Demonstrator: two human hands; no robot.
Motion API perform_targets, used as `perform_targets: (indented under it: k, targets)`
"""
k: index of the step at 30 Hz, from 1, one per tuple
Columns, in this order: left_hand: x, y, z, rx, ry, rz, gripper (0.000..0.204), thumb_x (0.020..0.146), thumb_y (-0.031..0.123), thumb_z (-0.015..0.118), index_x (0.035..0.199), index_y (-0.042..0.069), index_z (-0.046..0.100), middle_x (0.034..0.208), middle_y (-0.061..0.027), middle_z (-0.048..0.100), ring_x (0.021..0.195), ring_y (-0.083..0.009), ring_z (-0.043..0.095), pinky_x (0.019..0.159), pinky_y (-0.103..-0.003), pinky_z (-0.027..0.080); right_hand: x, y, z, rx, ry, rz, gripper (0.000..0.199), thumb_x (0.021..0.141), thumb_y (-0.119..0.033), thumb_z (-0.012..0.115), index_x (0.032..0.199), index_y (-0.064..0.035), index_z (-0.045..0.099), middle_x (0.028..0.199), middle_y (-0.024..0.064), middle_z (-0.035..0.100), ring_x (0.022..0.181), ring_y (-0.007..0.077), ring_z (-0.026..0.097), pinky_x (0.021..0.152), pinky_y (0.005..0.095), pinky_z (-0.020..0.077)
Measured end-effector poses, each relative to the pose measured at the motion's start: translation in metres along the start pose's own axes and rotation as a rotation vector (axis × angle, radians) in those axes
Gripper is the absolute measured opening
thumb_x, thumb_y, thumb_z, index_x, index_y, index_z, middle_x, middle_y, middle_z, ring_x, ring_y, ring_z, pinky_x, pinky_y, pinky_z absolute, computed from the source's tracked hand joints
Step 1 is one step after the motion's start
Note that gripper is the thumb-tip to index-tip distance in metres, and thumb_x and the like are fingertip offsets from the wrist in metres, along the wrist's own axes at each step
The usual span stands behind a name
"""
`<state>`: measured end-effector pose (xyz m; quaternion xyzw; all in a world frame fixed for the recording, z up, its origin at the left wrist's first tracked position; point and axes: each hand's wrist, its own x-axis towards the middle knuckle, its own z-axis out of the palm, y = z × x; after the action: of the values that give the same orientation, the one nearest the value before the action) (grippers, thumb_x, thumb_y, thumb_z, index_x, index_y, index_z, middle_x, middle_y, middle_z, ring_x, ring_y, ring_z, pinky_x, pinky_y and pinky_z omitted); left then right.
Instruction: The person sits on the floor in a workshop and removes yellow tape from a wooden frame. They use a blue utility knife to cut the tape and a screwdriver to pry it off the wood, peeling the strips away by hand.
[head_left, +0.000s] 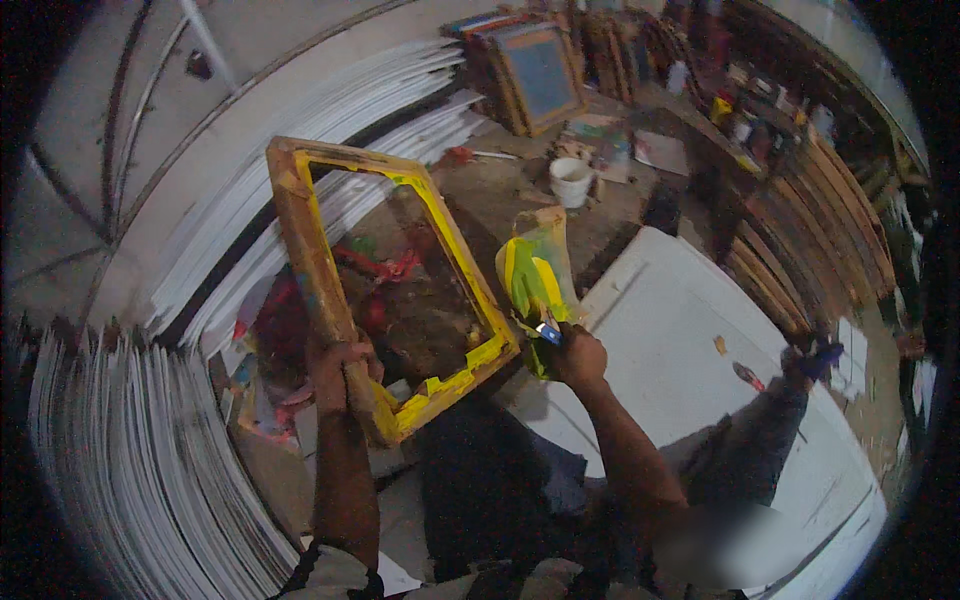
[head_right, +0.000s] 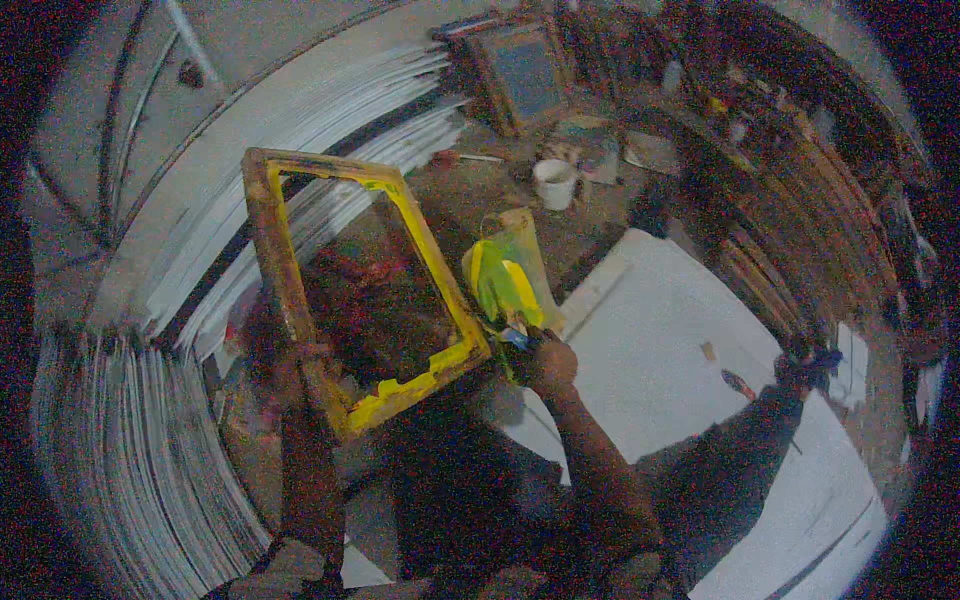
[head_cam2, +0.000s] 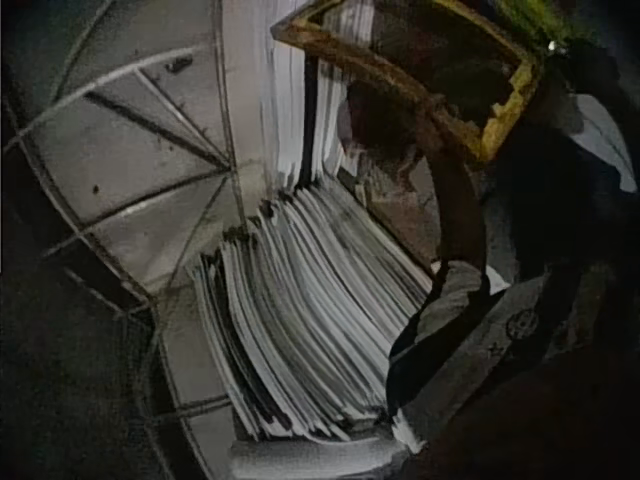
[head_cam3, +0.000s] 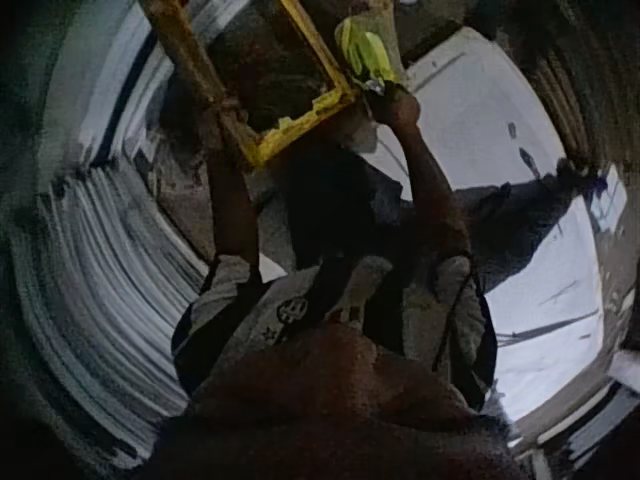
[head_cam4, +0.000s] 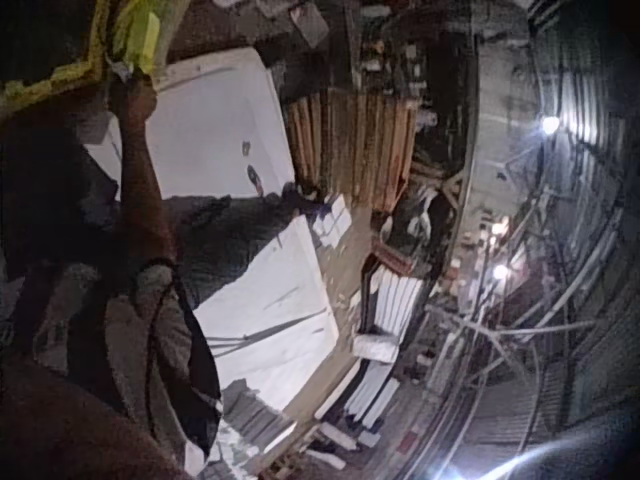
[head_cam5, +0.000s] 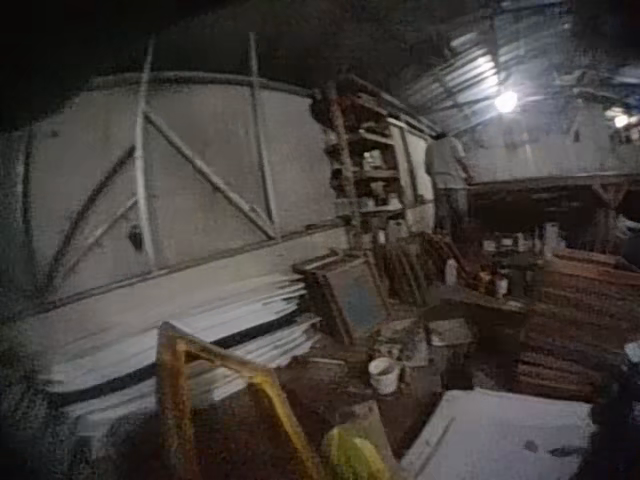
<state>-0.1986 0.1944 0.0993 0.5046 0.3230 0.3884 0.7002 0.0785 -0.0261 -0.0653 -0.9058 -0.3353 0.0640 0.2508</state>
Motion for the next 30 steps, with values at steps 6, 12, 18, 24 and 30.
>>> perform_targets:
  k: [6, 12, 18, 24, 30]
  targets:
    - [-0.03, 0.047, -0.101, 0.018, 0.196, 0.206, 0.046, 0.072, 0.003, 0.067, 0.116, 0.0, 0.056, 0.079, -0.015, 0.063, 0.058, -0.025, 0.064, 0.044, -0.036, 0.051, 0.044, -0.112, 0.057, 0.062, -0.056, -0.228, 0.043, 0.082, -0.049, 0.07, 0.102, -0.0106, 0.072, 0.087, 0.0202, 0.071, 0.082, 0.0416, 0.07, 0.073, 0.0519, 0.0552]
    - [-0.078, 0.088, -0.166, 0.005, 0.43, 0.328, 0.047, 0.071, 0.002, 0.065, 0.117, -0.001, 0.056, 0.081, -0.0149, 0.063, 0.058, -0.024, 0.063, 0.043, -0.035, 0.052, 0.059, -0.238, 0.135, 0.126, -0.357, -0.294, 0.053, 0.086, -0.047, 0.069, 0.12, -0.0068, 0.064, 0.099, 0.0193, 0.072, 0.088, 0.0348, 0.072, 0.078, 0.0491, 0.0553]
    - [-0.1, 0.098, -0.181, -0.061, 0.543, 0.389, 0.049, 0.069, 0.001, 0.064, 0.118, -0.001, 0.056, 0.084, -0.0148, 0.064, 0.057, -0.0231, 0.063, 0.043, -0.034, 0.052, 0.091, -0.31, 0.216, 0.888, -0.335, -0.397, 0.077, 0.09, -0.032, 0.074, 0.151, -0.0067, 0.034, 0.125, 0.0098, 0.061, 0.106, 0.0212, 0.063, 0.081, 0.0424, 0.0547]
    - [-0.124, 0.087, -0.199, -0.063, 0.619, 0.415, 0.046, 0.069, 0.002, 0.065, 0.114, -0.001, 0.057, 0.084, -0.013, 0.063, 0.057, -0.0232, 0.062, 0.044, -0.034, 0.052, 0.023, -0.309, 0.137, 1.076, -0.6, -0.345, 0.071, 0.093, -0.028, 0.071, 0.151, -0.0037, 0.037, 0.132, 0.0128, 0.06, 0.112, 0.0234, 0.062, 0.086, 0.0408, 0.0535]
    - [-0.092, 0.055, -0.152, -0.091, 0.458, 0.301, 0.045, 0.069, 0.003, 0.066, 0.113, -0.001, 0.057, 0.082, -0.012, 0.062, 0.056, -0.0235, 0.061, 0.044, -0.034, 0.052, 0.023, -0.183, 0.111, 0.57, -0.389, -0.146, 0.042, 0.09, -0.022, 0.068, 0.124, 0.0015, 0.057, 0.101, 0.0119, 0.069, 0.089, 0.0281, 0.068, 0.077, 0.0421, 0.0534]
